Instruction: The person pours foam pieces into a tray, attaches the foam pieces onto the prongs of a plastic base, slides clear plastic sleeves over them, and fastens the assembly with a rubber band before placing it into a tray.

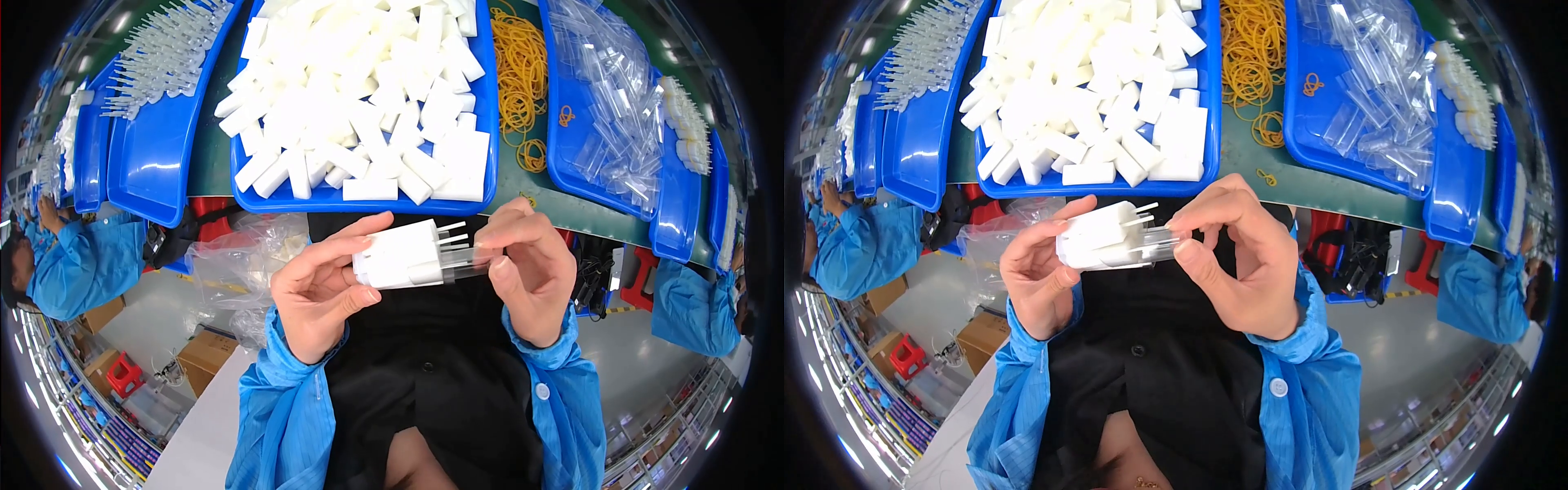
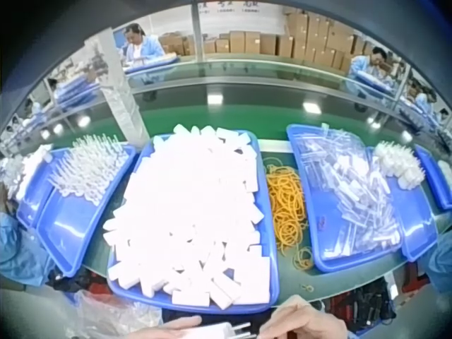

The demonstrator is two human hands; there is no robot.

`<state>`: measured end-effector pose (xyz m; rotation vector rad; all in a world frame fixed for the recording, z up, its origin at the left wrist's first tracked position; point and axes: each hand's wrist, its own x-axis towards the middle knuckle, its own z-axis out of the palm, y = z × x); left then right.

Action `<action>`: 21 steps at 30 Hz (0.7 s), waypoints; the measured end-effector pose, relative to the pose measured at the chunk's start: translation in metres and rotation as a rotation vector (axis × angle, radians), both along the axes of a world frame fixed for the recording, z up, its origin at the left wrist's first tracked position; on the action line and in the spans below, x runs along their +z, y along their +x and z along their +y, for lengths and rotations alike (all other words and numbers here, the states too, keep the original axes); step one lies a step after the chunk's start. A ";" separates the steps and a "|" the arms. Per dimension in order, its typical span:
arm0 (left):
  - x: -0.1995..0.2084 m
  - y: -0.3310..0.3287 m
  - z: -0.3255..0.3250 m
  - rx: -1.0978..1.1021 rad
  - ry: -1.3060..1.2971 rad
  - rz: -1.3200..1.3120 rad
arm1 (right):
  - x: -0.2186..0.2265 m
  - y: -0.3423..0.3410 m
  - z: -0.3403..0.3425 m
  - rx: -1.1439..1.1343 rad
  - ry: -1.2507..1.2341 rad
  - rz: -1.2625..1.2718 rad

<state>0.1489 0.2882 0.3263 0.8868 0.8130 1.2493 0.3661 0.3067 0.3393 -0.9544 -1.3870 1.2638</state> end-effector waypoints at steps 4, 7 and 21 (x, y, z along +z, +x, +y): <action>0.000 -0.002 0.000 -0.037 -0.080 -0.059 | -0.001 0.003 -0.001 -0.005 -0.208 0.080; 0.000 -0.003 0.000 -0.085 -0.111 -0.083 | -0.003 0.007 -0.001 0.038 -0.259 0.085; 0.001 0.002 0.000 -0.200 -0.064 0.004 | -0.014 -0.003 0.000 0.112 -0.056 0.079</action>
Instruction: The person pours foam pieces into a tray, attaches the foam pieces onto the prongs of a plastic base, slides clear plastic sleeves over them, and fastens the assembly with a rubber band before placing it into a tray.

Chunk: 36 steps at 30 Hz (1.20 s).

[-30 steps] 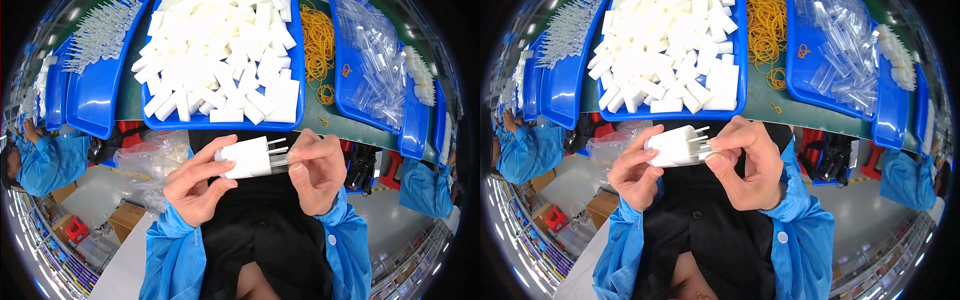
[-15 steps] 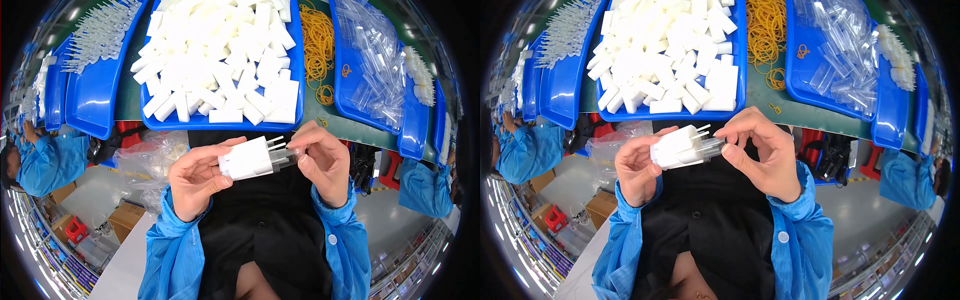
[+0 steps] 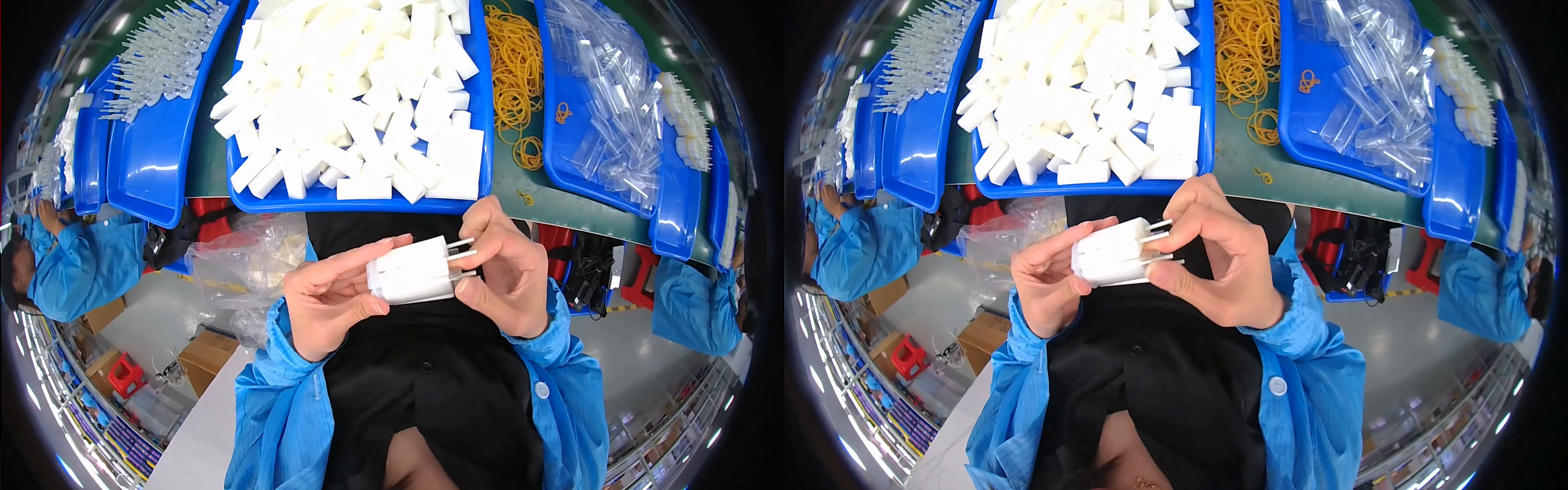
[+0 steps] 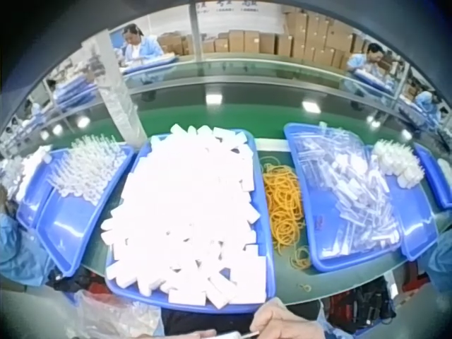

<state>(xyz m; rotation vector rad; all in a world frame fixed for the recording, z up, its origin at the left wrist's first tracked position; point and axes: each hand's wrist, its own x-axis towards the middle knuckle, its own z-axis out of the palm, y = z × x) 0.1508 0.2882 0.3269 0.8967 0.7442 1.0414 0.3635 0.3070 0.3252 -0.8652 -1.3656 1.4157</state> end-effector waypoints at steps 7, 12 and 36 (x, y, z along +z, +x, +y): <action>0.001 0.006 -0.001 0.045 -0.070 0.035 | -0.001 0.005 0.006 -0.002 0.045 -0.084; 0.001 0.008 0.006 0.021 -0.077 -0.036 | 0.026 0.035 0.024 0.023 0.114 -0.244; -0.006 0.010 0.014 0.021 -0.096 -0.156 | 0.027 0.057 0.025 -0.468 0.276 -0.506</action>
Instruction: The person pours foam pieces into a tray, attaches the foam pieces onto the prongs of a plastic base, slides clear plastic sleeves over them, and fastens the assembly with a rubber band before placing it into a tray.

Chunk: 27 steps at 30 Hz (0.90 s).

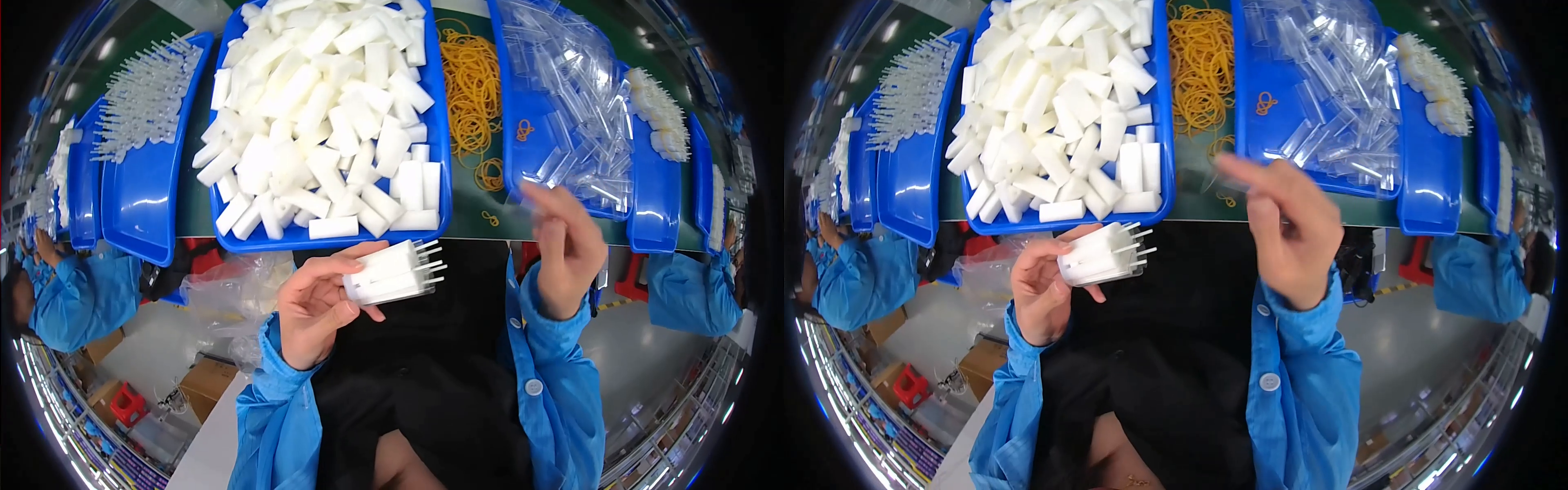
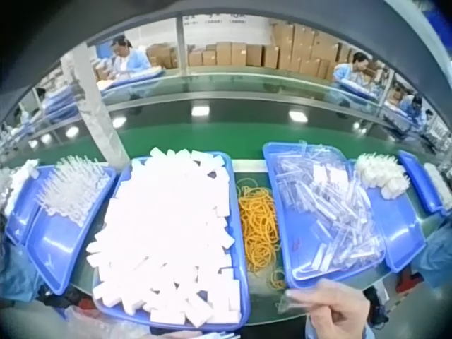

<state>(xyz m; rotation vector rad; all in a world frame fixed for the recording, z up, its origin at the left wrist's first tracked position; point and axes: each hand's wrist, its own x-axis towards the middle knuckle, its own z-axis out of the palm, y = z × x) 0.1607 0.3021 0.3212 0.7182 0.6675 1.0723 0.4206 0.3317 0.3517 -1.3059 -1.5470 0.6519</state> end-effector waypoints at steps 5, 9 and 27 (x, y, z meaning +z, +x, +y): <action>0.000 -0.004 -0.005 0.037 0.076 0.044 | 0.002 -0.027 -0.017 0.239 -0.188 0.396; -0.001 -0.007 -0.010 0.102 0.126 0.110 | -0.002 -0.038 -0.020 0.332 -0.276 0.615; -0.004 -0.014 -0.014 0.128 0.200 0.196 | -0.014 -0.051 -0.032 0.179 -0.185 0.563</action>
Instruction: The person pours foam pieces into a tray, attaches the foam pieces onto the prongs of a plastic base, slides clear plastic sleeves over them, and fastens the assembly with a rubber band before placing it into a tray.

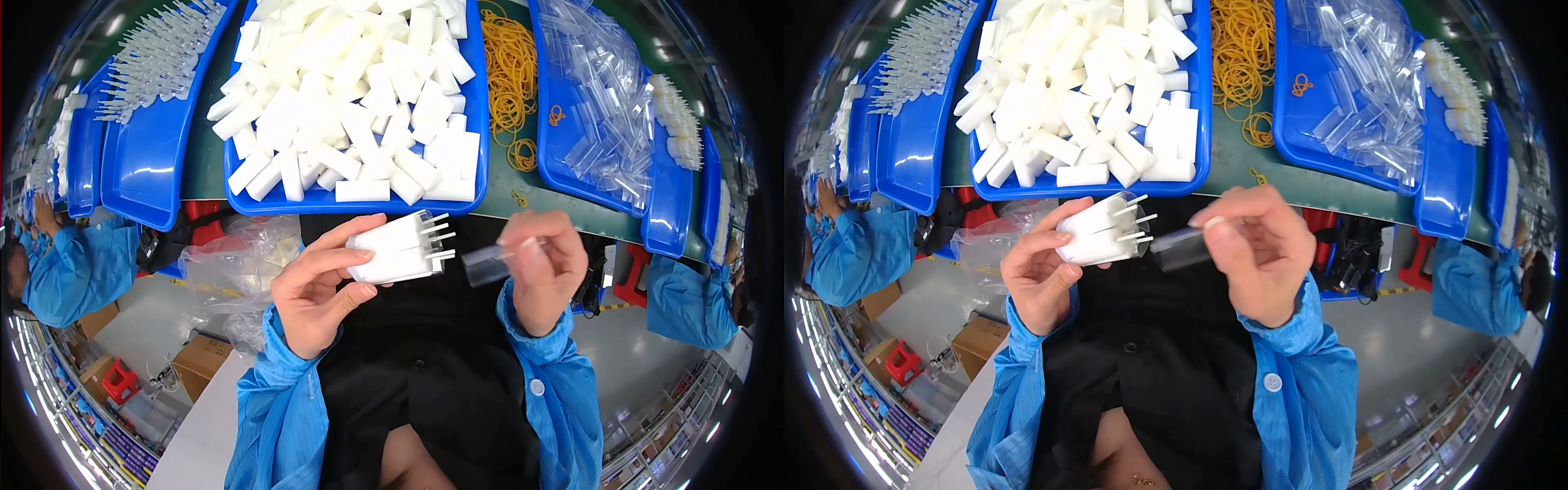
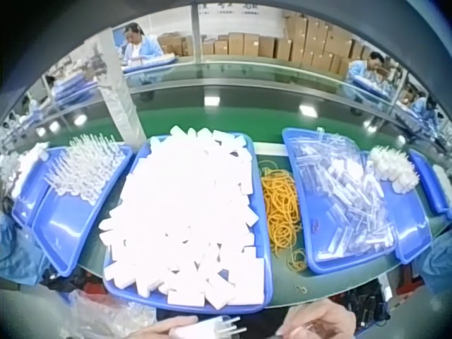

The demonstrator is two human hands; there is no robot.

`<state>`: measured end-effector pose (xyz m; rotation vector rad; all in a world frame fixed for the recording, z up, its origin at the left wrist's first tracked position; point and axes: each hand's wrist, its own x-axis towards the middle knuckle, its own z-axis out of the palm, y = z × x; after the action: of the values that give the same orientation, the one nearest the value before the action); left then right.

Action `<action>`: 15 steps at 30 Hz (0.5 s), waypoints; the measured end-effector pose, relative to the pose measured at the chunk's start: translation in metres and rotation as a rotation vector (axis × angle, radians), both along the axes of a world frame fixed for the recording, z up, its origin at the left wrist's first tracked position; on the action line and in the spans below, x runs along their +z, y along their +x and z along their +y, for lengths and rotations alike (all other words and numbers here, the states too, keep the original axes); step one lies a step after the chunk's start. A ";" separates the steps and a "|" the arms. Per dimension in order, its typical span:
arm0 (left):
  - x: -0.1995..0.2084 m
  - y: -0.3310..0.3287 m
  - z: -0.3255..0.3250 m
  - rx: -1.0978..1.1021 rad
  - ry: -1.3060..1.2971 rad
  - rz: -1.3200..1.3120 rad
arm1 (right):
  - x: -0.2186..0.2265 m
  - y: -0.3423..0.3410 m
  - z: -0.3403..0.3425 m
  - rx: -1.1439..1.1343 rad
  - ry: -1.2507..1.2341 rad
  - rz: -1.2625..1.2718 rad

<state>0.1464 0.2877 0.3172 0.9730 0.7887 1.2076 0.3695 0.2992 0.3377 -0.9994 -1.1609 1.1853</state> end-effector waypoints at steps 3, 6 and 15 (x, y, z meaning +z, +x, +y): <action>0.000 0.001 0.001 -0.006 0.001 -0.035 | -0.009 0.010 -0.004 -0.236 0.131 -0.146; 0.001 0.001 0.002 -0.035 0.002 -0.042 | -0.018 0.016 0.000 -0.197 0.264 -0.118; -0.002 0.002 0.000 -0.007 -0.010 -0.047 | 0.009 0.001 0.008 0.126 -0.125 0.181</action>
<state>0.1484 0.2882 0.3152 0.9355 0.7530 1.2152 0.3707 0.3070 0.3471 -0.9017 -1.0283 1.4324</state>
